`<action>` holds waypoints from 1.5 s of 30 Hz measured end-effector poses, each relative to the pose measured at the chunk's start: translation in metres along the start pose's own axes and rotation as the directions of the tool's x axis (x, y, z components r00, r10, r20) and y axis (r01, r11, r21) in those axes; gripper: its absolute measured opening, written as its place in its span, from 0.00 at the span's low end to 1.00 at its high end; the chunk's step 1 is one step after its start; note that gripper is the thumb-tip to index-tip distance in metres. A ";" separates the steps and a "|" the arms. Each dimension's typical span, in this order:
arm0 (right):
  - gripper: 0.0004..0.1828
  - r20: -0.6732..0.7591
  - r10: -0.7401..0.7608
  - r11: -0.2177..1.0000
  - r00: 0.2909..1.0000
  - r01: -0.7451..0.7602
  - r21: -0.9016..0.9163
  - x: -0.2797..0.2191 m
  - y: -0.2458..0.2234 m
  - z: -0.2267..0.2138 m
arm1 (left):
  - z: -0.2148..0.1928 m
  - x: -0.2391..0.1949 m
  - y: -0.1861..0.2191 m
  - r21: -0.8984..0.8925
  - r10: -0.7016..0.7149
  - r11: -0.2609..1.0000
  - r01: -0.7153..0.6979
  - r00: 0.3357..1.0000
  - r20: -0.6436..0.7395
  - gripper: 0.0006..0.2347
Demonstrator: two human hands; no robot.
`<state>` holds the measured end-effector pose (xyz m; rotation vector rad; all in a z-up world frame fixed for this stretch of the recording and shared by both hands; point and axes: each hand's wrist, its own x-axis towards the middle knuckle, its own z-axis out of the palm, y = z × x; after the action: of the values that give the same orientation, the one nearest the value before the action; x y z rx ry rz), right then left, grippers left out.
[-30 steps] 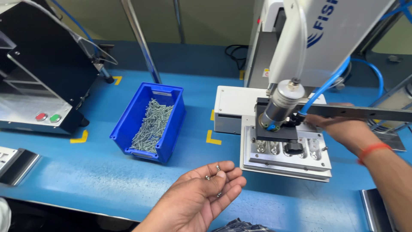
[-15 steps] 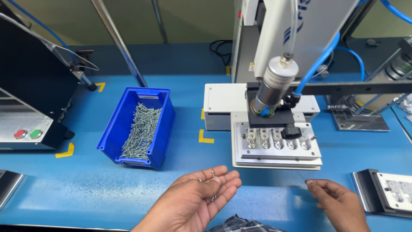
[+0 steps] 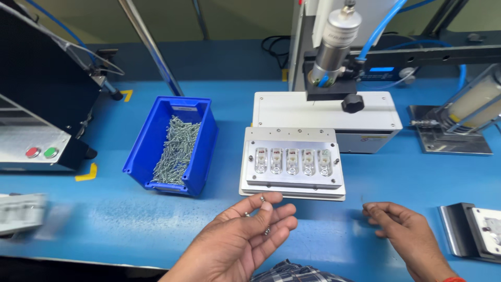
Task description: The person picks small metal springs from a blue bin and places them into slots on a metal fixture. They repeatedly insert springs, adjust the fixture, and continue the process throughout the clip.
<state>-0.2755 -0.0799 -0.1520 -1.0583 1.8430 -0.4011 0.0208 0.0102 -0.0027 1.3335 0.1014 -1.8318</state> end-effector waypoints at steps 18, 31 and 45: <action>0.30 0.365 -0.792 0.263 0.489 0.814 -0.518 0.085 -0.047 0.078 | -0.036 0.013 0.016 -0.010 -0.005 1.000 0.006 0.999 0.039 0.12; 0.31 0.495 -0.646 0.466 0.580 0.814 -0.346 0.082 -0.083 0.156 | -0.035 0.009 0.020 0.016 0.004 1.000 -0.005 0.999 0.035 0.12; 0.34 0.435 -0.690 0.209 0.578 0.735 -0.646 0.058 -0.065 0.103 | -0.028 0.005 0.017 0.063 0.064 0.996 -0.067 0.997 0.050 0.12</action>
<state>-0.1668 -0.1470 -0.1942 -2.5869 1.2969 -0.0224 0.0526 0.0103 -0.0119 1.3210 -0.0265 -1.8236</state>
